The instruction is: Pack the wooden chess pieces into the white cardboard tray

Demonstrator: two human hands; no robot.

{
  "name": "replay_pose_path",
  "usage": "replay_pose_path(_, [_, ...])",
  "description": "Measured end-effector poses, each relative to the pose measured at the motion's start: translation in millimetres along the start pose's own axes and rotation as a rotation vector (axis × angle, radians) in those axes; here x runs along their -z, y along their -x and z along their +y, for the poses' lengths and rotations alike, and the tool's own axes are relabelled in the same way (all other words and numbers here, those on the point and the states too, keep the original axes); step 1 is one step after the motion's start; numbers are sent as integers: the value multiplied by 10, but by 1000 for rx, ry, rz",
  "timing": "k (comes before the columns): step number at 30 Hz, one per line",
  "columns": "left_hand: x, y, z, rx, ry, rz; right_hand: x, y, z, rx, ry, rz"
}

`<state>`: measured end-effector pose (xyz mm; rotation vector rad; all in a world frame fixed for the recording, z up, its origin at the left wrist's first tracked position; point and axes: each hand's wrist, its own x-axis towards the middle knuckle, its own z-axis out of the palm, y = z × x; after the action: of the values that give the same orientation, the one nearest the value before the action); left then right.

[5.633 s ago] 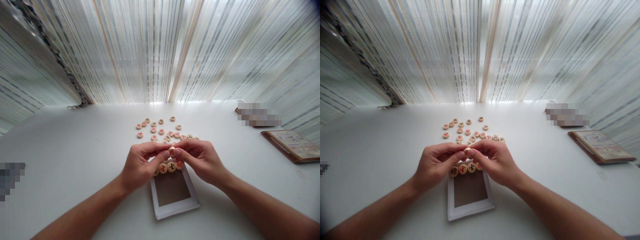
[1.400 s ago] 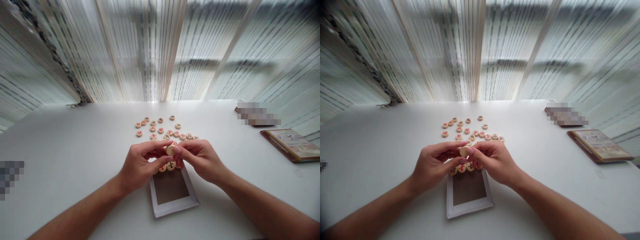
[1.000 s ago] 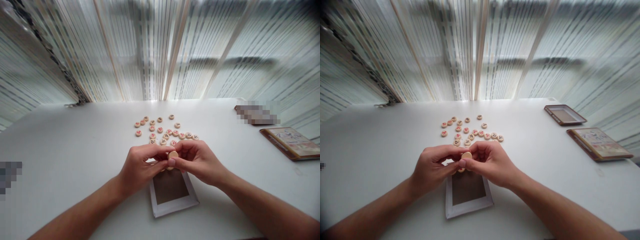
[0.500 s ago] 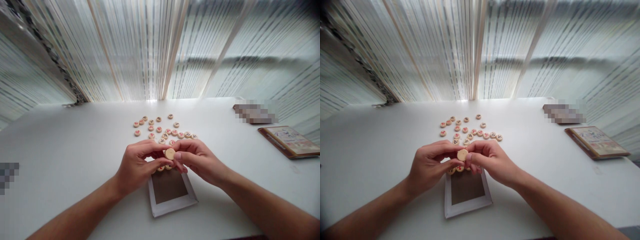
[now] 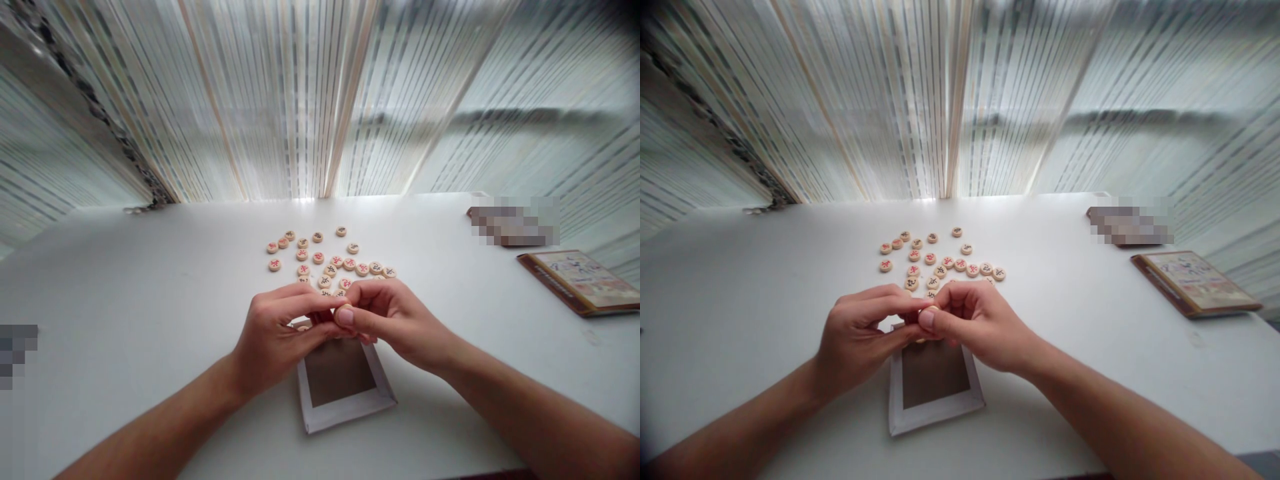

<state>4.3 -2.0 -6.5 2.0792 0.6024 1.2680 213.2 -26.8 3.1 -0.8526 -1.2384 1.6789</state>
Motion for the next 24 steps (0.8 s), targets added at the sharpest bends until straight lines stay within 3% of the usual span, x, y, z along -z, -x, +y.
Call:
replay_pose_path(8, [15, -28, 21, 27, 57, -2, 41, -13, -30, 59, 29, -68])
replay_pose_path(16, [-13, -35, 19, 92, 55, 62, 71, -10, -6, 149, 103, 33])
replay_pose_path(20, [6, -48, -13, -48, -84, 80, 85, -18, -10, 231, 202, 61])
replay_pose_path(24, [49, -39, -36, -214, -218, 45, 126, -9, -46, 202, 299, 51])
